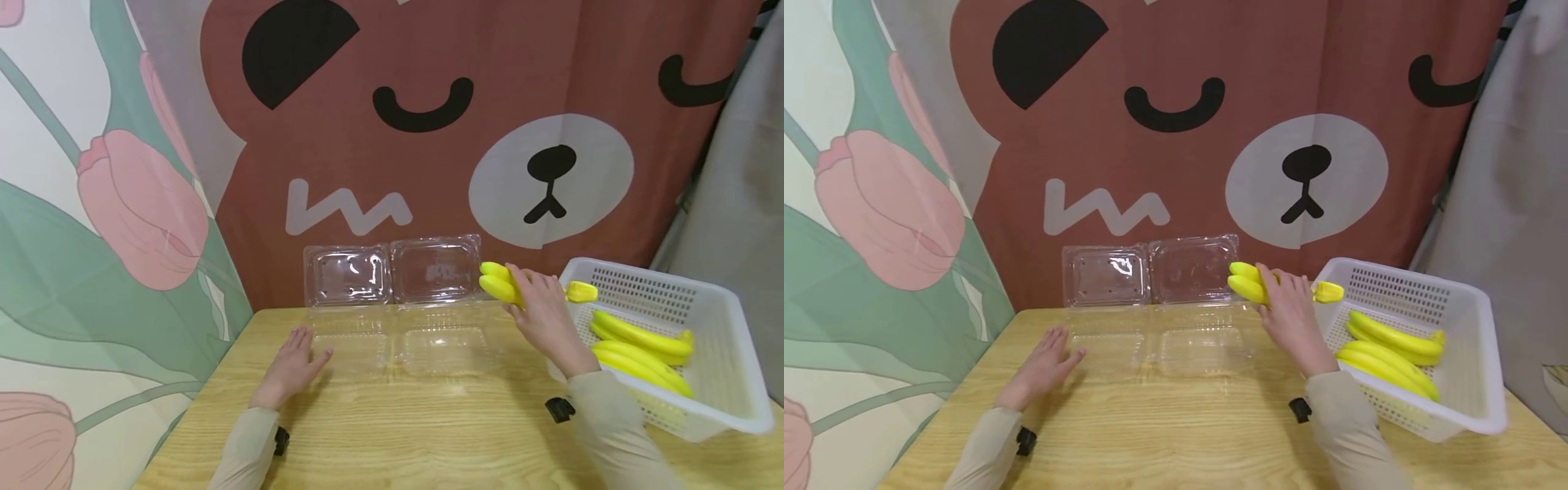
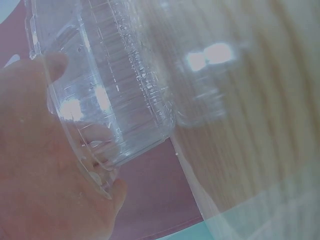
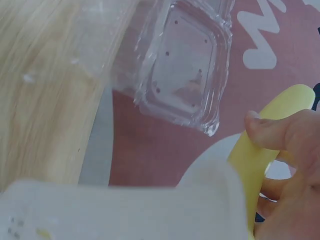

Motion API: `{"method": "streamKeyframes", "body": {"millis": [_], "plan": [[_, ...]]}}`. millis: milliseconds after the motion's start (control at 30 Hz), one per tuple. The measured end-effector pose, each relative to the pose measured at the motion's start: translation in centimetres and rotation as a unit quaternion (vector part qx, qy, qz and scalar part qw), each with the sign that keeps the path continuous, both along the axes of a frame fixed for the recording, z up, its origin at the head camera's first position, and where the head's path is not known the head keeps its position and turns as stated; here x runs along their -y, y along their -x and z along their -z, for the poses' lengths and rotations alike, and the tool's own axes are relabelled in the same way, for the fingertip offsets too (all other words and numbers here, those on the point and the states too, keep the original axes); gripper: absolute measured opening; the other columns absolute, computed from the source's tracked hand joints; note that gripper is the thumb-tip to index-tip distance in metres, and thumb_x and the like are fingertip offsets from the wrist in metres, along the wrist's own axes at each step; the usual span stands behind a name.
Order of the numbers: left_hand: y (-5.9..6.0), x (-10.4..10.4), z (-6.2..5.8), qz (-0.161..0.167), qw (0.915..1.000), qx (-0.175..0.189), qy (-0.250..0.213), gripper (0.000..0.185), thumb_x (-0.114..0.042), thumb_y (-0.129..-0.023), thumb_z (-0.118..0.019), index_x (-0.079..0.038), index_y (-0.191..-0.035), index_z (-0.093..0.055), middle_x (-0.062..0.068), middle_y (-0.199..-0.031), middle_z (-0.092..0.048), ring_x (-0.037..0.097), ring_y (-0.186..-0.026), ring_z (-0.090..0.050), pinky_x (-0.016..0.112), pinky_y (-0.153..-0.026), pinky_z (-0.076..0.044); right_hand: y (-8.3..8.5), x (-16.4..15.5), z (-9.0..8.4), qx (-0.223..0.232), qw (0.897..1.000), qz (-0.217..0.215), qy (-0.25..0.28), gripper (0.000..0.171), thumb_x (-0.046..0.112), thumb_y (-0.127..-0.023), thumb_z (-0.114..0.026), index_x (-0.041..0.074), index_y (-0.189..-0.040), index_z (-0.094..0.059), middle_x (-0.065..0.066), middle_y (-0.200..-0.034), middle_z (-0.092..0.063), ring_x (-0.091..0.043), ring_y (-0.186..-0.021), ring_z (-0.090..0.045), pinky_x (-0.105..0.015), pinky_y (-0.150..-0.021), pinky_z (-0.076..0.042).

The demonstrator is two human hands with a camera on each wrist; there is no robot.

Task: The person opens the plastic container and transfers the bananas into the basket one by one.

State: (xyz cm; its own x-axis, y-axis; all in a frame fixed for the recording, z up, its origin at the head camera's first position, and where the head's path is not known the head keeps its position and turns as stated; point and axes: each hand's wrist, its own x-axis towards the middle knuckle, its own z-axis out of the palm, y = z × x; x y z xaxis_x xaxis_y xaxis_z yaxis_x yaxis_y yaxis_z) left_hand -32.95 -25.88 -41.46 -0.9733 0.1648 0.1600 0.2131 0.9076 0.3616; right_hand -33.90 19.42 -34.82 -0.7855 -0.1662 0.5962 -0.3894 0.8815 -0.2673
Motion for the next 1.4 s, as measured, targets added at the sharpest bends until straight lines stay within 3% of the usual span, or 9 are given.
{"method": "streamKeyframes", "body": {"millis": [267, 600, 800, 1133, 1400], "plan": [[-0.1, 0.0, -0.1, -0.001, 1.0000, 0.006, 0.000, 0.082, -0.049, -0.104, -0.041, 0.014, -0.150, -0.017, 0.030, -0.157, -0.010, 0.044, -0.146, -0.005, 0.053, -0.118, -0.007, -0.7, -3.0, 0.5, 0.003, 1.000, 0.019, -0.010, 0.076, 0.006, -0.085, -0.076, 0.002, -0.149, -0.034, -0.031, -0.131, -0.047, -0.049, -0.119, -0.038, -0.065, -0.104, -0.022], [0.1, 0.3, 0.2, 0.001, 1.0000, -0.003, 0.000, 0.079, -0.046, -0.104, -0.042, 0.015, -0.149, -0.018, 0.031, -0.157, -0.011, 0.044, -0.146, -0.005, 0.053, -0.118, -0.007, -1.6, -6.5, -0.2, 0.008, 0.999, 0.048, -0.006, 0.075, 0.007, -0.086, -0.074, -0.005, -0.148, -0.033, -0.035, -0.130, -0.046, -0.051, -0.115, -0.039, -0.065, -0.100, -0.024], [-0.1, 0.4, 0.2, -0.001, 1.0000, -0.002, -0.004, 0.079, -0.047, -0.104, -0.041, 0.014, -0.149, -0.018, 0.031, -0.157, -0.011, 0.044, -0.146, -0.005, 0.054, -0.118, -0.008, -2.1, -8.1, -1.2, 0.041, 0.996, 0.074, 0.010, 0.076, 0.008, -0.088, -0.073, -0.006, -0.148, -0.030, -0.035, -0.130, -0.044, -0.051, -0.113, -0.038, -0.069, -0.099, -0.023], [0.3, 0.2, 0.5, 0.001, 1.0000, -0.006, 0.004, 0.081, -0.049, -0.103, -0.041, 0.014, -0.150, -0.019, 0.031, -0.157, -0.012, 0.045, -0.146, -0.006, 0.054, -0.118, -0.008, -3.3, -11.8, -1.2, 0.108, 0.988, 0.107, 0.014, 0.072, 0.012, -0.089, -0.070, -0.009, -0.145, -0.030, -0.037, -0.120, -0.047, -0.052, -0.101, -0.043, -0.069, -0.084, -0.032], [0.4, 0.1, 0.7, 0.003, 0.9998, -0.020, 0.001, 0.080, -0.048, -0.103, -0.042, 0.014, -0.149, -0.021, 0.032, -0.156, -0.015, 0.046, -0.145, -0.008, 0.056, -0.117, -0.010, -3.7, -13.8, -1.0, 0.146, 0.983, 0.112, 0.014, 0.073, 0.012, -0.091, -0.066, -0.013, -0.146, -0.025, -0.044, -0.126, -0.040, -0.060, -0.108, -0.039, -0.074, -0.091, -0.029]]}}
